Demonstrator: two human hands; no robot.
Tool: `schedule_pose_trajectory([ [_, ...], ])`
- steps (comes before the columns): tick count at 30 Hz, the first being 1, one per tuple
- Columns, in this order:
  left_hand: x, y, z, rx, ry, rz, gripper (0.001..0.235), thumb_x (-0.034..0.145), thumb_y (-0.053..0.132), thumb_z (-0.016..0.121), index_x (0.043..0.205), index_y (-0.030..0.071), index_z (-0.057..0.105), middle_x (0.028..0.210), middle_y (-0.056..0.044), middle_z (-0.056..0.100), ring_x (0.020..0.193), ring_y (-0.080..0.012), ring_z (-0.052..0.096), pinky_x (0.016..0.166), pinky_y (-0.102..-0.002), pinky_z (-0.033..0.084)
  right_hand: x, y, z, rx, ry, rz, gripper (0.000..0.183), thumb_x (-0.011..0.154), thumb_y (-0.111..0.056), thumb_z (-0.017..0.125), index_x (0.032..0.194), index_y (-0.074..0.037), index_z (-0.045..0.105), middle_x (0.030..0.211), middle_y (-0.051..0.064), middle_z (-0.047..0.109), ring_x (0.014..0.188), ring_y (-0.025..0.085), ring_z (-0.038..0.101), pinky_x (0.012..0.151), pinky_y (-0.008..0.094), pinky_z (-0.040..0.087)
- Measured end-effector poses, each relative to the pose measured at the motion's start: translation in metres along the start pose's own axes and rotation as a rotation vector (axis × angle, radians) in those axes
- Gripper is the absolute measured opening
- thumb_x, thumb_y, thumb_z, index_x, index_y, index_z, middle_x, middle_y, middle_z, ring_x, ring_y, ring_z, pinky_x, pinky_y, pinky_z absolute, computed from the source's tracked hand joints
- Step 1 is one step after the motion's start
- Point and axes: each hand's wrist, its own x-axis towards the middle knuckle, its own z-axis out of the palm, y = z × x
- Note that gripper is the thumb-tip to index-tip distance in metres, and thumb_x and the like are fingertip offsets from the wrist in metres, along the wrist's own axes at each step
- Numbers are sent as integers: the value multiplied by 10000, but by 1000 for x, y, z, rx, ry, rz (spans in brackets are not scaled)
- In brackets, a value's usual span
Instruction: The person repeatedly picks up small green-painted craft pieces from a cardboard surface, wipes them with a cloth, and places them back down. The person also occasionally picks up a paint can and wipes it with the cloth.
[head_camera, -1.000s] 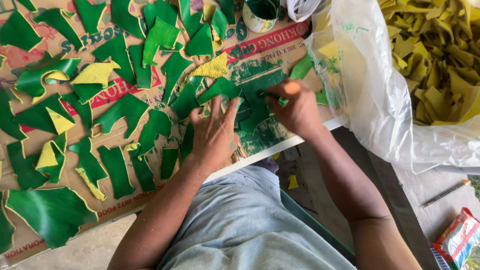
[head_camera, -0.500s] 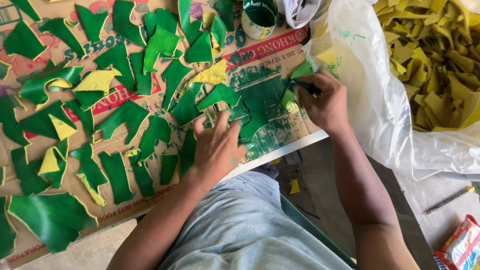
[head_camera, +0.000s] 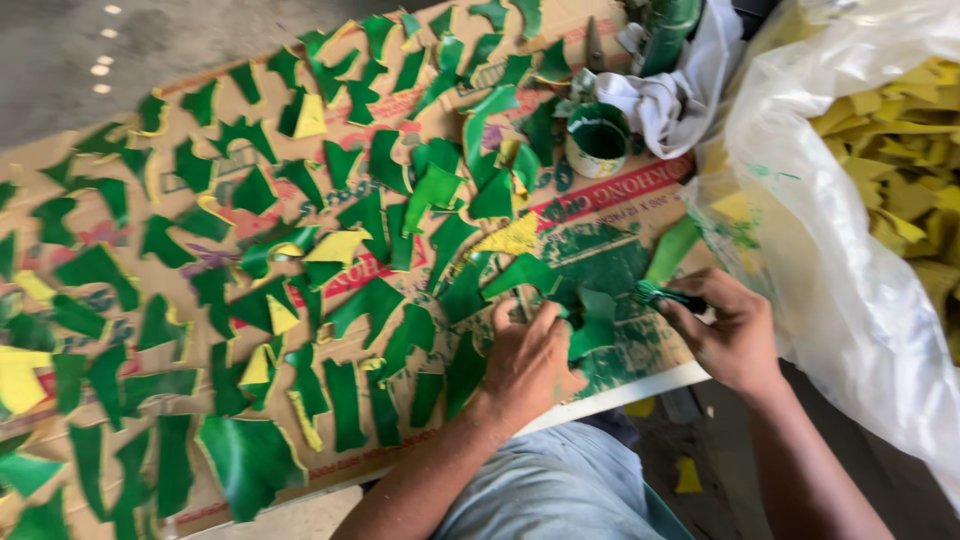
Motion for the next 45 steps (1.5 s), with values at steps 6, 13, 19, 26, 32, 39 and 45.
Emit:
schedule_pose_trajectory([
  [6, -10, -9, -32, -35, 207, 21, 452, 661, 315, 830, 1002, 41, 716, 1158, -90, 630, 1059, -249, 648, 1134, -549, 250, -10, 15, 6, 353, 1, 79, 171, 896, 25, 753, 1066, 12, 739, 974, 42, 676, 860, 99, 576, 736, 246, 434],
  [13, -35, -37, -75, 50, 330, -98, 502, 697, 340, 823, 1113, 76, 724, 1207, -55, 625, 1023, -198, 644, 1154, -548, 219, -19, 29, 38, 698, -147, 89, 200, 884, 73, 727, 1081, 39, 725, 1014, 68, 692, 924, 113, 625, 845, 240, 496],
  [19, -85, -87, -116, 142, 502, -258, 479, 702, 319, 831, 1143, 154, 743, 1209, -18, 668, 1050, -199, 668, 1175, -561, 275, -20, 26, 65, 665, -118, 52, 202, 923, 68, 711, 1122, 35, 706, 1136, 66, 695, 996, 102, 632, 909, 229, 504],
  [26, -173, -165, -187, 358, 729, -503, 550, 710, 299, 891, 1182, 83, 706, 1259, -73, 666, 1185, -253, 624, 1083, -502, 269, -10, 26, 83, 686, -85, 16, 180, 945, 79, 712, 1119, 34, 709, 1093, 63, 703, 1021, 94, 629, 948, 224, 496],
  [32, -216, -234, -207, 500, 765, -523, 453, 776, 301, 869, 1154, 94, 730, 1198, -74, 686, 1146, -247, 625, 1086, -473, 271, -5, 34, 97, 823, -33, 53, 154, 959, 90, 711, 1102, 33, 704, 1055, 42, 708, 977, 90, 630, 924, 221, 495],
  [39, -184, -285, -197, 387, 746, -451, 440, 764, 288, 836, 1144, 93, 733, 1148, -66, 681, 1105, -241, 646, 1046, -475, 265, -7, 33, 95, 592, -69, 49, 107, 990, 61, 712, 1097, 50, 708, 1018, 33, 703, 929, 61, 594, 912, 205, 467],
  [45, -137, -270, -175, 310, 726, -405, 470, 739, 326, 861, 1123, 79, 747, 1083, -66, 677, 1036, -253, 650, 1036, -489, 290, -8, 31, 94, 633, -76, 77, 153, 968, 40, 710, 1119, 20, 719, 1056, 26, 720, 941, 67, 616, 891, 207, 481],
])
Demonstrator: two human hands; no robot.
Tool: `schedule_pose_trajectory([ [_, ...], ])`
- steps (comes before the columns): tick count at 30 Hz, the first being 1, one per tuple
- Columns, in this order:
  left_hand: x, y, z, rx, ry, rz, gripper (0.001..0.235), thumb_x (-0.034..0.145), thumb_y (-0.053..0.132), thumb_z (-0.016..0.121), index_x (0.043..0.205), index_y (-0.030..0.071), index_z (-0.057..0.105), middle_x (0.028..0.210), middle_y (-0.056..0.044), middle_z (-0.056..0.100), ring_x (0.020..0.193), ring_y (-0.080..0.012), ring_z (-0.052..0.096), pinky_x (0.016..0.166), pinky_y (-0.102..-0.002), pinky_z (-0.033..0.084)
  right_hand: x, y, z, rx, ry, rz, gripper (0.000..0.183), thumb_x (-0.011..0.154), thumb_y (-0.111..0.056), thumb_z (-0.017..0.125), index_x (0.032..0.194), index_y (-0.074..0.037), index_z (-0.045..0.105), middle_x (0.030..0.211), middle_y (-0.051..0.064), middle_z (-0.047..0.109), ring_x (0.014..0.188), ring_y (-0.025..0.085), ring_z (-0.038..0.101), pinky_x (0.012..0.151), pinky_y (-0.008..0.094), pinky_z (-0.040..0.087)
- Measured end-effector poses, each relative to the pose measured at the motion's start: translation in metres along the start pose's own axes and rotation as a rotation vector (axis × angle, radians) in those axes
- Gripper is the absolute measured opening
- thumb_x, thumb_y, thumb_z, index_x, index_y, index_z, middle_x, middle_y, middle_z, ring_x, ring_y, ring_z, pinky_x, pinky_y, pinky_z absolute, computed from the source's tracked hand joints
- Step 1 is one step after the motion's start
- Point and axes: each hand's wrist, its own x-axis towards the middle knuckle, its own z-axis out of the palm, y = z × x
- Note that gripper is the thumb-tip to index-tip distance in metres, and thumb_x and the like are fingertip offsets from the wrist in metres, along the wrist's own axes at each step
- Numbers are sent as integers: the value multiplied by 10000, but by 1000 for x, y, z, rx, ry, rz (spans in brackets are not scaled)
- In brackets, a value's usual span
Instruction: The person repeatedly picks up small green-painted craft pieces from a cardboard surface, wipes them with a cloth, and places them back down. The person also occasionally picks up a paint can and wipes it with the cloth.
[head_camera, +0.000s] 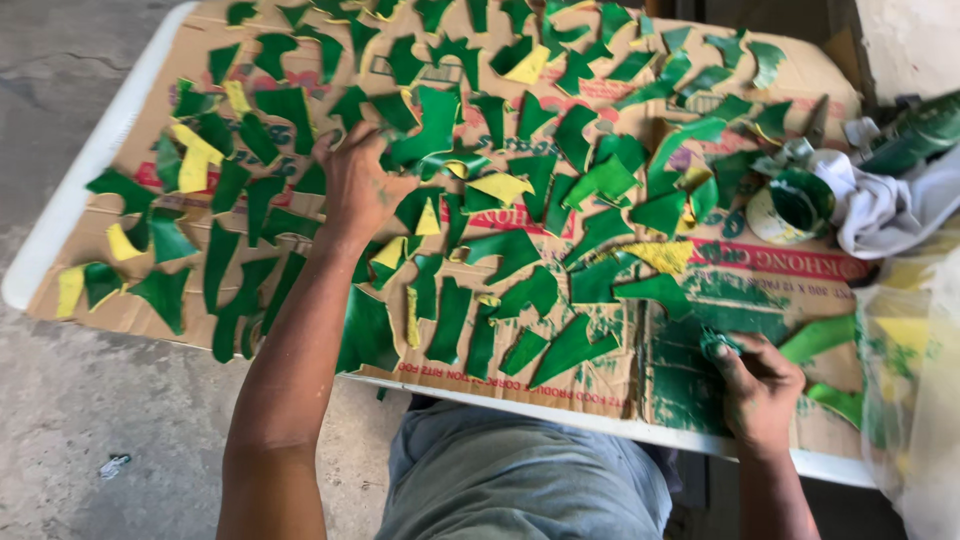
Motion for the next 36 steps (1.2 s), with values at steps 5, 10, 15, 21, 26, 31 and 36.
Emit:
schedule_pose_trajectory([
  [5, 22, 33, 42, -34, -64, 80, 477, 723, 307, 864, 1116, 67, 741, 1113, -90, 664, 1023, -262, 649, 1061, -496, 294, 2, -8, 6, -69, -14, -22, 148, 955, 35, 729, 1102, 21, 725, 1036, 31, 723, 938, 70, 627, 893, 213, 494],
  [10, 41, 51, 99, -66, -109, 139, 478, 678, 273, 872, 1091, 75, 734, 1132, -98, 658, 1098, -264, 634, 1047, -526, 269, 1, -12, 9, -28, 0, 2, 155, 939, 29, 733, 1094, 15, 726, 1031, 19, 723, 921, 64, 625, 868, 206, 491],
  [15, 50, 55, 134, 30, -254, 190, 496, 673, 241, 865, 1127, 96, 729, 1111, -107, 633, 1132, -273, 607, 1069, -534, 274, -1, -13, 8, -64, -1, -1, 140, 930, 30, 738, 1069, 17, 731, 1026, 29, 717, 903, 70, 615, 843, 204, 483],
  [21, 58, 42, 146, 130, -349, 173, 518, 666, 235, 869, 1145, 96, 728, 1134, -129, 628, 1114, -290, 603, 1056, -525, 276, 4, -15, 11, -20, 0, -6, 133, 916, 33, 741, 1048, 27, 726, 1057, 48, 704, 926, 81, 616, 845, 213, 487],
  [26, 58, 30, 149, 143, -452, 130, 429, 701, 238, 868, 1092, 101, 755, 1137, -114, 643, 1096, -272, 615, 1023, -538, 294, 3, -13, 10, 2, -28, -22, 151, 909, 59, 727, 1058, 37, 720, 1069, 66, 700, 947, 99, 629, 849, 221, 502],
  [31, 58, 24, 155, 165, -461, 173, 305, 734, 211, 832, 1013, 100, 780, 1136, -98, 673, 1144, -267, 623, 972, -520, 328, 2, -16, 6, 37, -28, 7, 172, 897, 81, 729, 1064, 41, 726, 1061, 70, 699, 940, 103, 633, 844, 228, 513],
  [36, 59, 31, 140, 84, -400, 141, 285, 818, 253, 804, 1050, 91, 773, 1093, -84, 686, 1129, -252, 636, 1007, -516, 329, 4, -17, 10, 57, -41, -1, 171, 901, 80, 725, 1068, 42, 721, 1065, 73, 702, 955, 103, 636, 862, 228, 513],
])
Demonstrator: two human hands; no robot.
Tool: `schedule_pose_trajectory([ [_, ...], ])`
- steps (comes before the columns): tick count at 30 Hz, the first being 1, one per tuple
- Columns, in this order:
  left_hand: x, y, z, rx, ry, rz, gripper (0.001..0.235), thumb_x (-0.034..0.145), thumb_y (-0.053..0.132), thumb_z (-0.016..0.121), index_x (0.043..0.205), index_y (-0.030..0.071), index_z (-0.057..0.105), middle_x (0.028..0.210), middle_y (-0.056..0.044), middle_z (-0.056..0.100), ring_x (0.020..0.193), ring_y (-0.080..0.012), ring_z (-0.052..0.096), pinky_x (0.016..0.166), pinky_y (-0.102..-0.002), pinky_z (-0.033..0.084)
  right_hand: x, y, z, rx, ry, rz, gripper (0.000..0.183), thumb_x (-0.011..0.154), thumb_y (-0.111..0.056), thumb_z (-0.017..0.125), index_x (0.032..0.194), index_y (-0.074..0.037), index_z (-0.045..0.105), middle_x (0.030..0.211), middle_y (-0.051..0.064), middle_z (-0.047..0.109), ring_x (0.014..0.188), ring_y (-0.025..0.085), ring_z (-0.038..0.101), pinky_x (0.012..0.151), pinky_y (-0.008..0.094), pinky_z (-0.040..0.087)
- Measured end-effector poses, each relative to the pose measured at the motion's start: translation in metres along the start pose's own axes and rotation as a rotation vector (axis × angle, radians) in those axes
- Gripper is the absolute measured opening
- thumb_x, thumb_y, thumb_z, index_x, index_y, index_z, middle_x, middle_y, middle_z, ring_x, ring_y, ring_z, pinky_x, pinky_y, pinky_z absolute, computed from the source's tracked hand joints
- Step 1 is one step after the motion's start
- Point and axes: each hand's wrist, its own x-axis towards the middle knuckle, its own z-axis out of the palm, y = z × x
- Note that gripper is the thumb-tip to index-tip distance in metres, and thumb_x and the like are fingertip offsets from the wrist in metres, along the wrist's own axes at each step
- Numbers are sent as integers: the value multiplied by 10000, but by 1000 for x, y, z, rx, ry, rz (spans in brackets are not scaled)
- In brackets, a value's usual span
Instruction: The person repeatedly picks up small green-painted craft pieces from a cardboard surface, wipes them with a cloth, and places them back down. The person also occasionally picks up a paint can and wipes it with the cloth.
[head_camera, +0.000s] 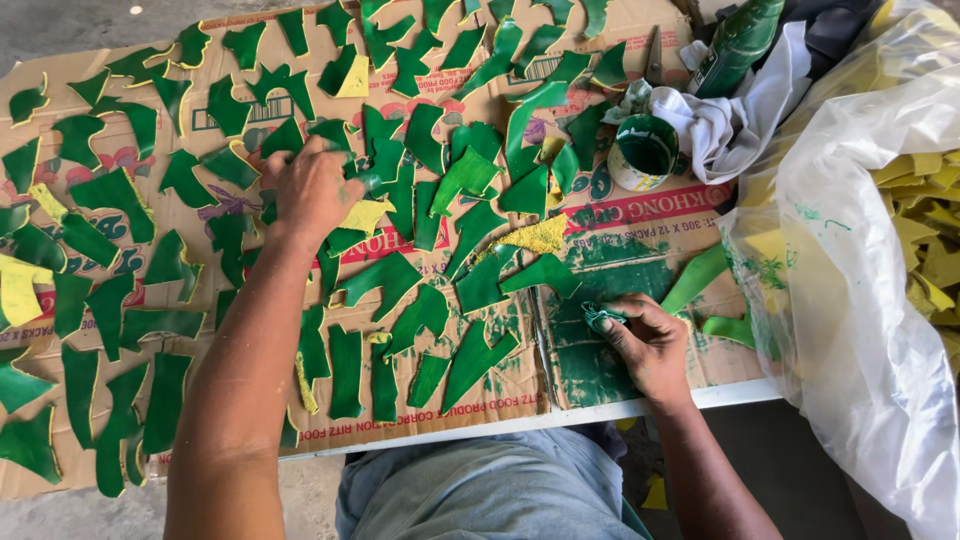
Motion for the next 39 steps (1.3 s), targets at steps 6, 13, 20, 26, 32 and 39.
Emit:
schedule_pose_trajectory([
  [6, 4, 76, 14, -7, 9, 158, 311, 758, 333, 836, 916, 76, 761, 1055, -99, 674, 1055, -282, 666, 1020, -520, 299, 0, 3, 0, 2, -5, -21, 160, 914, 79, 732, 1070, 46, 719, 1069, 73, 697, 963, 106, 635, 871, 229, 507],
  [13, 14, 136, 19, 180, -192, 26, 358, 794, 403, 835, 838, 54, 767, 1044, -167, 655, 842, -313, 689, 1058, -506, 253, -1, -1, -2, -28, -10, -5, 166, 903, 86, 736, 1062, 44, 718, 1047, 63, 689, 942, 98, 631, 856, 219, 498],
  [20, 15, 142, 26, 68, -134, -33, 464, 803, 467, 852, 882, 22, 750, 1026, -164, 660, 926, -318, 662, 1041, -510, 270, 0, -2, -1, -23, -34, -32, 183, 907, 77, 734, 1083, 36, 705, 1063, 56, 679, 956, 94, 629, 861, 219, 499],
  [26, 7, 133, -8, -26, 333, 161, 384, 763, 273, 848, 1016, 21, 705, 1173, -98, 655, 1119, -303, 582, 1065, -461, 345, 3, 3, -2, -48, -36, -31, 181, 903, 67, 743, 1078, 40, 708, 1048, 53, 686, 945, 90, 631, 844, 215, 496],
  [32, -3, 136, -80, 49, 515, 386, 387, 842, 253, 868, 1109, 40, 687, 1287, -56, 620, 1154, -245, 594, 1084, -475, 344, 0, 8, -4, -46, -18, -27, 175, 903, 49, 741, 1076, 34, 718, 1033, 50, 689, 925, 77, 626, 816, 206, 494],
  [39, -21, 159, -135, 136, 536, 465, 341, 919, 244, 846, 1152, 55, 686, 1333, -33, 631, 1167, -197, 613, 1111, -478, 327, -5, 8, -3, -21, 4, -28, 166, 906, 18, 740, 1071, 30, 721, 998, 33, 671, 877, 62, 598, 767, 204, 478],
])
